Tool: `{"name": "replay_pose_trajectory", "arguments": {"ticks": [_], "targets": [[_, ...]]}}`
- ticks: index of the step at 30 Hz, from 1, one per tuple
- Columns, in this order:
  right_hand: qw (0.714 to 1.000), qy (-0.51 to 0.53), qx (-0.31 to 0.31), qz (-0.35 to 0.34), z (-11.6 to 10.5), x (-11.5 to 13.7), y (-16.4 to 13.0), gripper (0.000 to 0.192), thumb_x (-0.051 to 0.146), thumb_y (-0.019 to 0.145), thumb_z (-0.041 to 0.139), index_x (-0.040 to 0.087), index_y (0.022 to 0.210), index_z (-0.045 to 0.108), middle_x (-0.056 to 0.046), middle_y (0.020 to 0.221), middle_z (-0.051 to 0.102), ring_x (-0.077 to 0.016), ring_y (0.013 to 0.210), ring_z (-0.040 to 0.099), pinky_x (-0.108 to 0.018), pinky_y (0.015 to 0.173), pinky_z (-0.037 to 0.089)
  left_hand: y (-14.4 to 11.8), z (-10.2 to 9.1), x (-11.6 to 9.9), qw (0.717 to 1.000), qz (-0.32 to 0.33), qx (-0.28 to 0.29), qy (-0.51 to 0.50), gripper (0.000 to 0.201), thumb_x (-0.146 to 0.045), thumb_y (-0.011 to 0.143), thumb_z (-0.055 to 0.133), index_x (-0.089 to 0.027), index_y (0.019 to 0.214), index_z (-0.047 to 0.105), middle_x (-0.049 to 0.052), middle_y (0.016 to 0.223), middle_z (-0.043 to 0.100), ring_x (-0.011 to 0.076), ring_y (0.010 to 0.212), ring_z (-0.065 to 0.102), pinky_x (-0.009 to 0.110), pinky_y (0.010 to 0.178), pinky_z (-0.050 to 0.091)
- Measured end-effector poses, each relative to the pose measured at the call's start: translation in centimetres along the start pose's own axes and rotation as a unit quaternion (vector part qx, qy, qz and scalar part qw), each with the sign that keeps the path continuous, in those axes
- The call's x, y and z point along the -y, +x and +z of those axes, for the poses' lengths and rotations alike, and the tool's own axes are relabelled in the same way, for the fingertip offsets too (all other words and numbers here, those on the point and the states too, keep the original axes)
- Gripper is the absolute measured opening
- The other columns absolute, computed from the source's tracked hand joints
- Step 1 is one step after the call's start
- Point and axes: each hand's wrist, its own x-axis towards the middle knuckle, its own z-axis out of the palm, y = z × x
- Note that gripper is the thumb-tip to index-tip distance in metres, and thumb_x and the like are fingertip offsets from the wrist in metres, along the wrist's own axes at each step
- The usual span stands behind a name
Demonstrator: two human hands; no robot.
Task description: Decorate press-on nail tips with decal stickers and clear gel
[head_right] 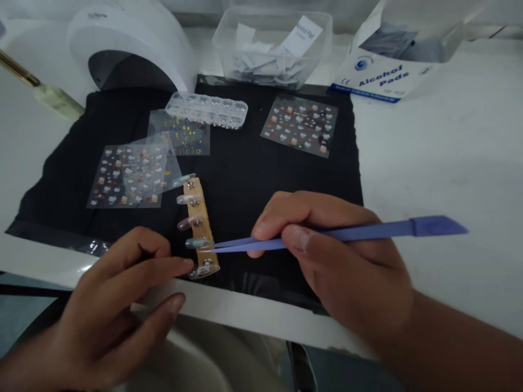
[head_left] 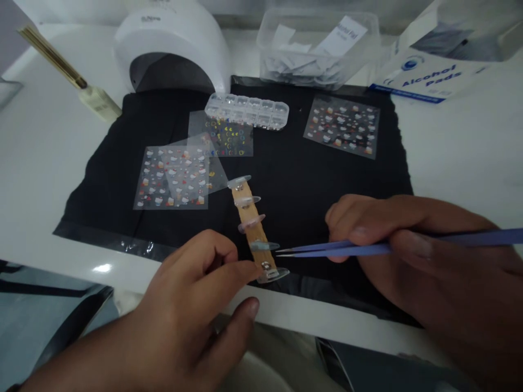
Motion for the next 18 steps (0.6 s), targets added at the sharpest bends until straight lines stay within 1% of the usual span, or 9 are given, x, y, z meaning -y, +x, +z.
{"name": "replay_pose_trajectory", "arguments": {"ticks": [3, 6, 10, 14, 18], "targets": [[1.0, 0.001, 0.006, -0.001, -0.05, 0.0, -0.07, 0.016, 0.036, 0.091, 0.069, 0.027, 0.084, 0.081, -0.005, 0.07, 0.069, -0.0197, 0.068, 0.062, -0.036, 0.058, 0.05, -0.29, -0.08, -0.09, 1.0, 0.011, 0.011, 0.011, 0.032, -0.008, 0.084, 0.06, -0.016, 0.115, 0.064, 0.005, 0.094, 0.05, 0.0134, 0.071, 0.051, 0.027, 0.055, 0.044], [1.0, -0.005, -0.001, -0.001, -0.05, -0.15, -0.02, 0.016, 0.035, 0.091, 0.068, 0.028, 0.085, 0.081, -0.006, 0.07, 0.069, -0.0208, 0.068, 0.062, -0.038, 0.059, 0.051, -0.43, -0.03, -0.14, 0.999, 0.021, 0.016, 0.029, 0.03, -0.01, 0.082, 0.06, -0.017, 0.111, 0.066, 0.005, 0.093, 0.05, 0.0137, 0.068, 0.049, 0.028, 0.054, 0.042], [1.0, -0.001, 0.002, -0.022, -0.16, -0.39, 0.25, 0.017, 0.038, 0.09, 0.069, 0.028, 0.083, 0.082, -0.006, 0.067, 0.068, -0.0213, 0.064, 0.062, -0.039, 0.057, 0.052, -0.26, 0.1, -0.1, 1.0, 0.021, 0.002, 0.021, 0.03, -0.009, 0.082, 0.06, -0.015, 0.111, 0.065, 0.006, 0.091, 0.051, 0.0144, 0.07, 0.05, 0.028, 0.054, 0.043], [1.0, 0.0, 0.015, -0.015, -0.36, -0.24, 0.54, 0.015, 0.038, 0.088, 0.073, 0.028, 0.084, 0.083, -0.005, 0.066, 0.069, -0.0211, 0.065, 0.065, -0.037, 0.058, 0.053, -0.12, 0.06, -0.05, 1.0, 0.016, 0.004, 0.015, 0.031, -0.009, 0.084, 0.06, -0.014, 0.115, 0.063, 0.006, 0.091, 0.052, 0.0163, 0.076, 0.052, 0.03, 0.058, 0.045], [1.0, 0.011, 0.008, -0.021, -0.46, -0.13, 0.55, 0.016, 0.038, 0.089, 0.072, 0.027, 0.086, 0.083, -0.005, 0.066, 0.069, -0.0204, 0.065, 0.065, -0.037, 0.058, 0.052, -0.09, 0.04, -0.02, 0.999, 0.041, 0.009, 0.02, 0.028, -0.008, 0.084, 0.059, -0.013, 0.111, 0.064, 0.006, 0.09, 0.052, 0.0151, 0.071, 0.049, 0.029, 0.055, 0.042]]}}
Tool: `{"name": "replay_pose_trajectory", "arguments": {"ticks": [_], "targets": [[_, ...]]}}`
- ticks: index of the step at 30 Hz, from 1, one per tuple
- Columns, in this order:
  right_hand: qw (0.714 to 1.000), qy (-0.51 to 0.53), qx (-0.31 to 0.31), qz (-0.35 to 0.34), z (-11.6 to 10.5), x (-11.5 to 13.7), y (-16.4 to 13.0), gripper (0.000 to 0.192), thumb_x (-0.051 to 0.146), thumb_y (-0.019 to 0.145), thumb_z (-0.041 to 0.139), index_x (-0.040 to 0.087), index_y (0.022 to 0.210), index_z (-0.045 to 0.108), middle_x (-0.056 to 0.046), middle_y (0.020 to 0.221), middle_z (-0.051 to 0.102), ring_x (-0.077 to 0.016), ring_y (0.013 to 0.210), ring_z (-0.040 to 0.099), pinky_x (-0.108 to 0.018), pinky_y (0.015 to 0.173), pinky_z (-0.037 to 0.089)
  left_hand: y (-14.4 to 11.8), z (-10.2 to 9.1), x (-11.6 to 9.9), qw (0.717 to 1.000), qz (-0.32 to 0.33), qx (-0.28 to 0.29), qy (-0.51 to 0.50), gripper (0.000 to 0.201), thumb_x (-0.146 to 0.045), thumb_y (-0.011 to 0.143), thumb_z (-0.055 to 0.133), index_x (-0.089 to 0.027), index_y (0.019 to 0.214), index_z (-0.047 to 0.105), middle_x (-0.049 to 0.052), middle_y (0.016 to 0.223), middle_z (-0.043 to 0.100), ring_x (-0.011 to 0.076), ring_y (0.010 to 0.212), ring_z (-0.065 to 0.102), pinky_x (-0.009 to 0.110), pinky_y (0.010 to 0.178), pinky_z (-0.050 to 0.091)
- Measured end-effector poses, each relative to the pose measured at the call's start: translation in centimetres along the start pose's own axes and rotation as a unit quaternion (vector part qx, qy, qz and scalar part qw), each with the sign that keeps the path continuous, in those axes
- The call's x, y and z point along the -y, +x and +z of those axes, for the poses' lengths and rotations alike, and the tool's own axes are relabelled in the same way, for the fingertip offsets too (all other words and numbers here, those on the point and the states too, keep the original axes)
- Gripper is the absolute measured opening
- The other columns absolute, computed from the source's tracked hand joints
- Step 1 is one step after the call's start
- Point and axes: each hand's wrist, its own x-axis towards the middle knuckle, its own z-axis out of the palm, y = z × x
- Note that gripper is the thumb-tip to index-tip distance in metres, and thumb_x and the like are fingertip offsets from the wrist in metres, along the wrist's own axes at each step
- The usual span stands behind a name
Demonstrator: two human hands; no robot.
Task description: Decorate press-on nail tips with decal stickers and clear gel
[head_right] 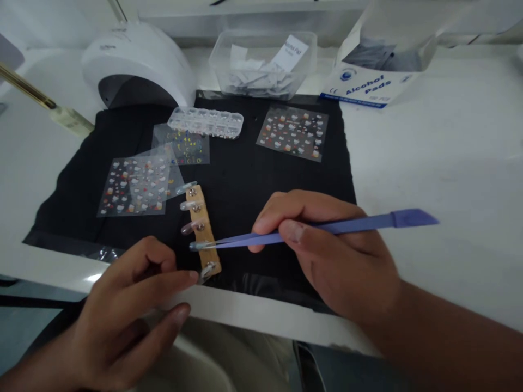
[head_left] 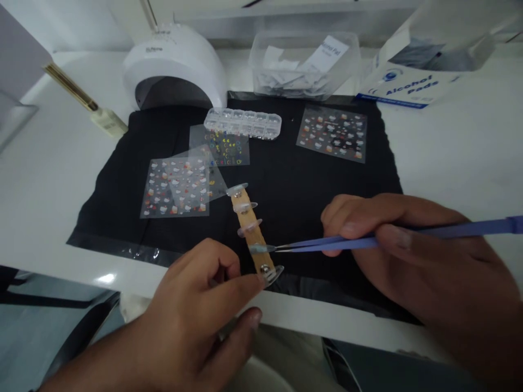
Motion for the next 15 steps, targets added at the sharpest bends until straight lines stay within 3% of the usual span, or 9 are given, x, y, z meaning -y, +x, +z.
{"name": "replay_pose_trajectory", "arguments": {"ticks": [11, 15], "targets": [[1.0, 0.001, 0.002, -0.008, -0.08, -0.25, -0.06, 0.018, 0.04, 0.089, 0.071, 0.025, 0.084, 0.082, -0.004, 0.067, 0.069, -0.0196, 0.065, 0.064, -0.035, 0.06, 0.049, -0.3, 0.0, 0.11, 0.999, 0.031, 0.016, 0.013, 0.03, -0.01, 0.083, 0.059, -0.014, 0.112, 0.066, 0.008, 0.095, 0.05, 0.0166, 0.073, 0.049, 0.028, 0.052, 0.04], [1.0, 0.006, 0.004, -0.009, -0.25, -0.45, -0.2, 0.018, 0.038, 0.09, 0.07, 0.025, 0.086, 0.082, -0.004, 0.066, 0.069, -0.0185, 0.066, 0.064, -0.034, 0.06, 0.049, -0.32, -0.02, 0.1, 0.998, 0.05, 0.02, 0.028, 0.023, -0.01, 0.083, 0.059, -0.013, 0.105, 0.066, 0.006, 0.093, 0.051, 0.0155, 0.07, 0.047, 0.029, 0.054, 0.037]]}}
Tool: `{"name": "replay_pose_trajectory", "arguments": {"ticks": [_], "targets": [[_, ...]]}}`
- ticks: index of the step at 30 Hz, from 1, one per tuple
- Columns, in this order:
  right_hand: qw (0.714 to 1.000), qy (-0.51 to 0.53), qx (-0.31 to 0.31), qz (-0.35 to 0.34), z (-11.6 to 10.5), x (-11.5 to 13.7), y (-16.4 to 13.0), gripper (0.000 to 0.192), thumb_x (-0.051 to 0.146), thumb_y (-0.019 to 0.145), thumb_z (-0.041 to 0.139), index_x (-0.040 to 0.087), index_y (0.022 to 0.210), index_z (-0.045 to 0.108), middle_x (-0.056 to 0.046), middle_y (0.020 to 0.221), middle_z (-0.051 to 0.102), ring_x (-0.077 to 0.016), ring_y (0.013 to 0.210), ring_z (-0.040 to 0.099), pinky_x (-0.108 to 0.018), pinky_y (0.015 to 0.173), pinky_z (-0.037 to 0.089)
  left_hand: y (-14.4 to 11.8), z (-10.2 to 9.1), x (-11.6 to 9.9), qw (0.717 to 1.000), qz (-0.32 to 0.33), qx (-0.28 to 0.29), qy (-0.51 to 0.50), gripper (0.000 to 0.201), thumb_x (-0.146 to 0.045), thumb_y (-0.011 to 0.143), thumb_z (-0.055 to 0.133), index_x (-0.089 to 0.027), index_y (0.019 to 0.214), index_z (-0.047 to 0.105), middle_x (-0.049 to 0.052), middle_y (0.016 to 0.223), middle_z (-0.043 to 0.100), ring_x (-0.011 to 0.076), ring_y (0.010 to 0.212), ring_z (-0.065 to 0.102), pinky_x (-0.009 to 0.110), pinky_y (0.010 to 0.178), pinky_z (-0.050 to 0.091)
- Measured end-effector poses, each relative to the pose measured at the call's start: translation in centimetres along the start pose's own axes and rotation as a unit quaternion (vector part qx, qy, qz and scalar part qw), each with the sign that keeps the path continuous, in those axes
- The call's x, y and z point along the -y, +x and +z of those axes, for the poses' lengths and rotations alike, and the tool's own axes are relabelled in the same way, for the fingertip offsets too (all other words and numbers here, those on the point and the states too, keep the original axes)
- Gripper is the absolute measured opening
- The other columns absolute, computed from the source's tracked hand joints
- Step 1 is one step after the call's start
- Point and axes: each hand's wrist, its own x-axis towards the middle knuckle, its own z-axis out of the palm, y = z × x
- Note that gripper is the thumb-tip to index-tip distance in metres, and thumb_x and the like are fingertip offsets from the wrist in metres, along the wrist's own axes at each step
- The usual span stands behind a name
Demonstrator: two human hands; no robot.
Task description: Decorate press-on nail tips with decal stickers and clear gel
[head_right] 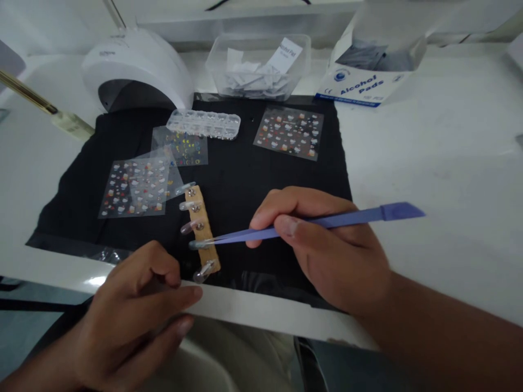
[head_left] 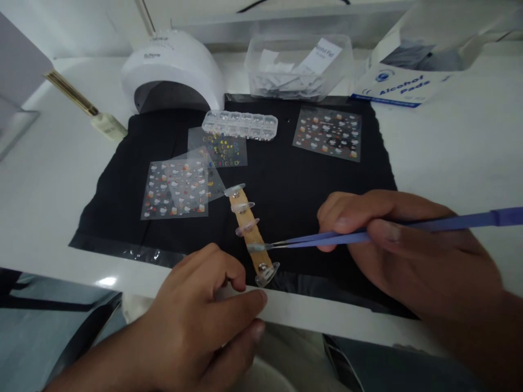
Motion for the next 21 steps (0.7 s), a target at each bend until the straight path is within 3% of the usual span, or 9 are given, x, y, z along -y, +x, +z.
{"name": "replay_pose_trajectory", "arguments": {"ticks": [5, 10, 21], "targets": [[1.0, 0.002, 0.002, -0.015, -0.1, -0.3, 0.1, 0.017, 0.037, 0.091, 0.069, 0.026, 0.09, 0.082, -0.002, 0.07, 0.071, -0.0181, 0.068, 0.065, -0.033, 0.062, 0.05, 0.0, 0.2, -0.1, 0.997, -0.059, -0.038, -0.01, 0.009, -0.008, 0.085, 0.062, -0.015, 0.091, 0.062, 0.004, 0.087, 0.051, 0.0142, 0.073, 0.05, 0.028, 0.058, 0.04], [1.0, 0.009, 0.002, -0.022, -0.1, -0.4, 0.3, 0.018, 0.039, 0.091, 0.07, 0.026, 0.089, 0.082, -0.001, 0.068, 0.073, -0.0159, 0.067, 0.067, -0.03, 0.063, 0.051, 0.6, 0.8, -0.1, 0.991, -0.118, -0.05, 0.024, 0.014, -0.018, 0.086, 0.071, -0.017, 0.093, 0.059, 0.003, 0.081, 0.06, 0.0174, 0.074, 0.057, 0.03, 0.062, 0.046], [1.0, 0.006, -0.025, -0.015, 0.0, -0.3, 0.4, 0.019, 0.044, 0.084, 0.076, 0.026, 0.082, 0.082, -0.001, 0.065, 0.074, -0.0174, 0.064, 0.067, -0.031, 0.061, 0.05, 1.0, 1.7, 0.3, 0.991, -0.082, -0.034, 0.101, 0.01, -0.024, 0.091, 0.068, -0.018, 0.098, 0.065, 0.004, 0.081, 0.067, 0.0218, 0.071, 0.06, 0.035, 0.061, 0.048]]}}
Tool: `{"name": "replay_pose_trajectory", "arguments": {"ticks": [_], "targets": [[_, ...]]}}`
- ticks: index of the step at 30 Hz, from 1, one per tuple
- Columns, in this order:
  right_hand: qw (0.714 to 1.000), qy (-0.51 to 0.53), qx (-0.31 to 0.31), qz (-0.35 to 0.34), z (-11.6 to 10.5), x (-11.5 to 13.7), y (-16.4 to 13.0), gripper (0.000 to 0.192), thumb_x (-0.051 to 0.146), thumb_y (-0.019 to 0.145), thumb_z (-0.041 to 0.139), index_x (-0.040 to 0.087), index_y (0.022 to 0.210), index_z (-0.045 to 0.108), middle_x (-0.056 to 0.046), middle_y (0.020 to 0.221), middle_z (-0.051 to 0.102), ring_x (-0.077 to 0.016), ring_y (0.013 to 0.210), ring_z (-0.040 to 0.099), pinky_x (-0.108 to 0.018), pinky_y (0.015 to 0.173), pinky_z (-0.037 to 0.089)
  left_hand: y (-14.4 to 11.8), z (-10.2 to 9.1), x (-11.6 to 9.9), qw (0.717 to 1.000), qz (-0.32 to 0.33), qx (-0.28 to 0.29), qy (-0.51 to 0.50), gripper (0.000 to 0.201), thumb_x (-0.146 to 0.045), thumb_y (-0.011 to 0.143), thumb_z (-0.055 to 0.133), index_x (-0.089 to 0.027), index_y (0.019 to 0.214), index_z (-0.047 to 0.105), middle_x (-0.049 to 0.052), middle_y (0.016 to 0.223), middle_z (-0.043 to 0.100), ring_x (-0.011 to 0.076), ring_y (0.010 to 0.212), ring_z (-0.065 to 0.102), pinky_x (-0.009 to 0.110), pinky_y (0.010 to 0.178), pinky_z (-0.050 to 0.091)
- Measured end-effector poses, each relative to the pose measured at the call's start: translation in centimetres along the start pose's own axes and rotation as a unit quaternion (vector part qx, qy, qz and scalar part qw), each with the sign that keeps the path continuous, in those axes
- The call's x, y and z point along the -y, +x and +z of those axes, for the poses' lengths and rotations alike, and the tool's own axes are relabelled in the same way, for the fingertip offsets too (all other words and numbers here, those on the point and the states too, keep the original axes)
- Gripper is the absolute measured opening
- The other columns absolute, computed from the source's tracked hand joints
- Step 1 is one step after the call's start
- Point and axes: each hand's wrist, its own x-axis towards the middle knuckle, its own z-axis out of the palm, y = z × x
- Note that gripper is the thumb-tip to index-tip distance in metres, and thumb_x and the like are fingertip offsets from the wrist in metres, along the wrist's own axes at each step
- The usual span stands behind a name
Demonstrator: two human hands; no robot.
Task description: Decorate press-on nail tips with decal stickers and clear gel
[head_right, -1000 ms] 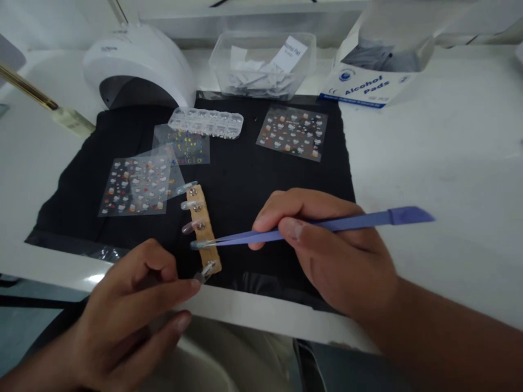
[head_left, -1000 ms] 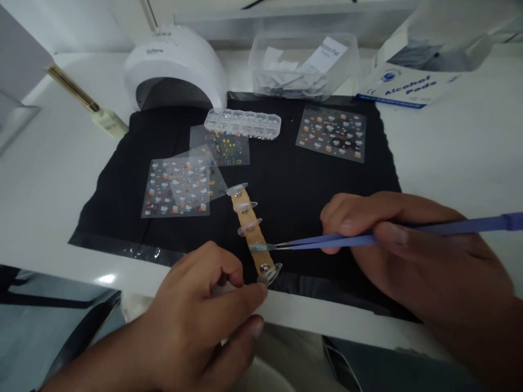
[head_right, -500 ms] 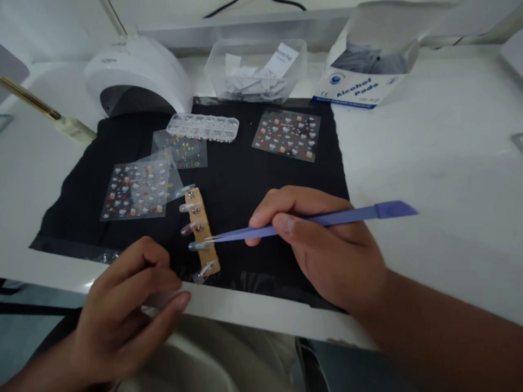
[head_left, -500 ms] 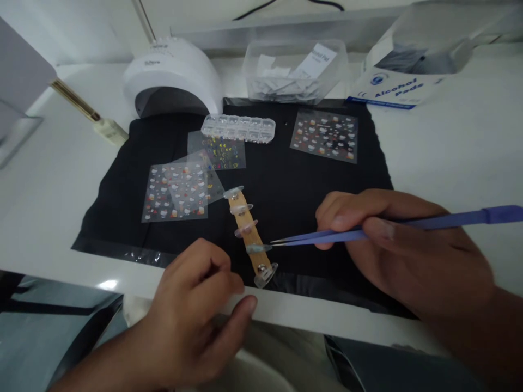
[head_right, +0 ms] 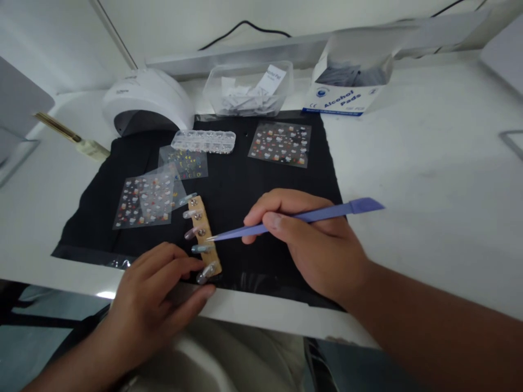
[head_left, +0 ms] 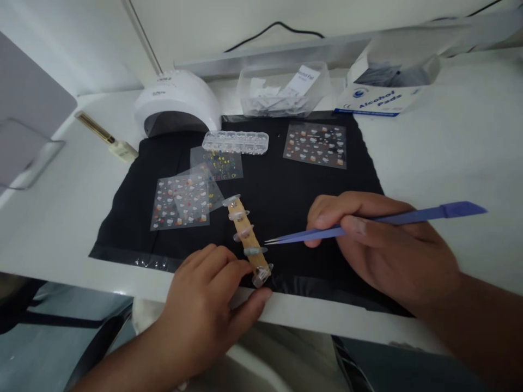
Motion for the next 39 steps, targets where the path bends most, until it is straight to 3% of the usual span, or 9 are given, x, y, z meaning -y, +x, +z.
{"name": "replay_pose_trajectory", "arguments": {"ticks": [10, 18, 23, 25, 27, 29, 32, 34, 39], "targets": [[1.0, 0.0, -0.017, 0.003, -0.1, 0.1, 0.0, 0.02, 0.045, 0.081, 0.078, 0.026, 0.079, 0.081, -0.001, 0.064, 0.074, -0.0181, 0.062, 0.067, -0.032, 0.06, 0.048, -0.3, 0.0, 0.0, 1.0, -0.004, 0.014, -0.003, 0.007, -0.021, 0.093, 0.064, -0.02, 0.1, 0.063, 0.004, 0.082, 0.068, 0.0227, 0.073, 0.06, 0.037, 0.063, 0.049], [0.998, 0.018, -0.053, 0.005, -0.4, 0.1, 0.4, 0.014, 0.038, 0.082, 0.077, 0.026, 0.075, 0.08, 0.0, 0.066, 0.071, -0.0157, 0.062, 0.066, -0.029, 0.061, 0.053, -0.6, -0.2, -0.2, 0.997, -0.012, -0.002, -0.079, 0.023, -0.017, 0.082, 0.068, -0.019, 0.102, 0.057, 0.005, 0.088, 0.061, 0.02, 0.08, 0.058, 0.032, 0.067, 0.047], [0.993, 0.027, -0.116, -0.001, -1.0, 0.1, 1.2, 0.016, 0.037, 0.08, 0.077, 0.025, 0.07, 0.079, -0.001, 0.069, 0.069, -0.0152, 0.063, 0.064, -0.027, 0.059, 0.054, -1.7, 0.2, 0.8, 0.984, -0.003, -0.115, -0.138, 0.03, -0.009, 0.077, 0.058, -0.02, 0.1, 0.045, 0.003, 0.09, 0.047, 0.017, 0.08, 0.05, 0.029, 0.067, 0.044], [0.99, 0.028, -0.139, 0.003, -1.4, 0.1, 1.5, 0.017, 0.039, 0.079, 0.076, 0.025, 0.07, 0.078, -0.001, 0.069, 0.068, -0.0153, 0.065, 0.064, -0.027, 0.061, 0.055, -1.5, -0.8, 1.4, 0.976, -0.015, -0.16, -0.15, 0.032, -0.009, 0.077, 0.056, -0.021, 0.104, 0.043, 0.004, 0.095, 0.046, 0.0174, 0.081, 0.048, 0.028, 0.067, 0.045], [0.988, 0.031, -0.153, 0.003, -1.7, 0.0, 1.7, 0.017, 0.041, 0.079, 0.076, 0.026, 0.071, 0.078, -0.002, 0.07, 0.067, -0.0167, 0.066, 0.063, -0.029, 0.062, 0.056, -0.5, -2.9, 2.2, 0.977, -0.037, -0.17, -0.128, 0.035, -0.008, 0.08, 0.056, -0.022, 0.111, 0.046, 0.006, 0.101, 0.048, 0.018, 0.083, 0.049, 0.028, 0.068, 0.047], [0.988, 0.032, -0.153, -0.003, -2.0, -0.1, 1.9, 0.018, 0.042, 0.08, 0.075, 0.026, 0.073, 0.078, -0.002, 0.072, 0.067, -0.0182, 0.068, 0.063, -0.031, 0.062, 0.056, 1.7, -5.4, 3.2, 0.99, -0.055, -0.112, -0.064, 0.036, -0.008, 0.084, 0.057, -0.023, 0.116, 0.051, 0.005, 0.101, 0.053, 0.019, 0.086, 0.052, 0.03, 0.074, 0.048], [0.988, 0.036, -0.151, -0.008, -2.2, -0.5, 2.0, 0.018, 0.043, 0.081, 0.073, 0.026, 0.076, 0.078, -0.002, 0.074, 0.066, -0.0181, 0.07, 0.063, -0.031, 0.065, 0.056, 6.2, -8.0, 5.2, 0.998, -0.022, 0.058, 0.004, 0.035, -0.009, 0.081, 0.061, -0.023, 0.114, 0.06, 0.006, 0.104, 0.063, 0.0236, 0.097, 0.057, 0.039, 0.086, 0.049], [0.986, 0.037, -0.161, -0.009, -2.4, -0.7, 2.0, 0.018, 0.044, 0.082, 0.073, 0.027, 0.077, 0.078, -0.001, 0.075, 0.066, -0.0174, 0.072, 0.063, -0.03, 0.066, 0.056, 9.1, -8.1, 6.4, 0.987, 0.008, 0.16, 0.02, 0.041, -0.007, 0.076, 0.066, -0.021, 0.115, 0.066, 0.007, 0.106, 0.067, 0.0264, 0.102, 0.057, 0.043, 0.091, 0.049], [0.978, 0.033, -0.205, -0.009, -2.9, -0.7, 1.9, 0.024, 0.05, 0.078, 0.076, 0.026, 0.076, 0.077, -0.001, 0.074, 0.066, -0.0163, 0.07, 0.064, -0.028, 0.066, 0.056, 12.8, -5.7, 7.4, 0.965, 0.058, 0.253, 0.018, 0.046, -0.005, 0.068, 0.08, -0.024, 0.11, 0.075, 0.005, 0.102, 0.069, 0.0257, 0.101, 0.061, 0.041, 0.092, 0.05]]}}
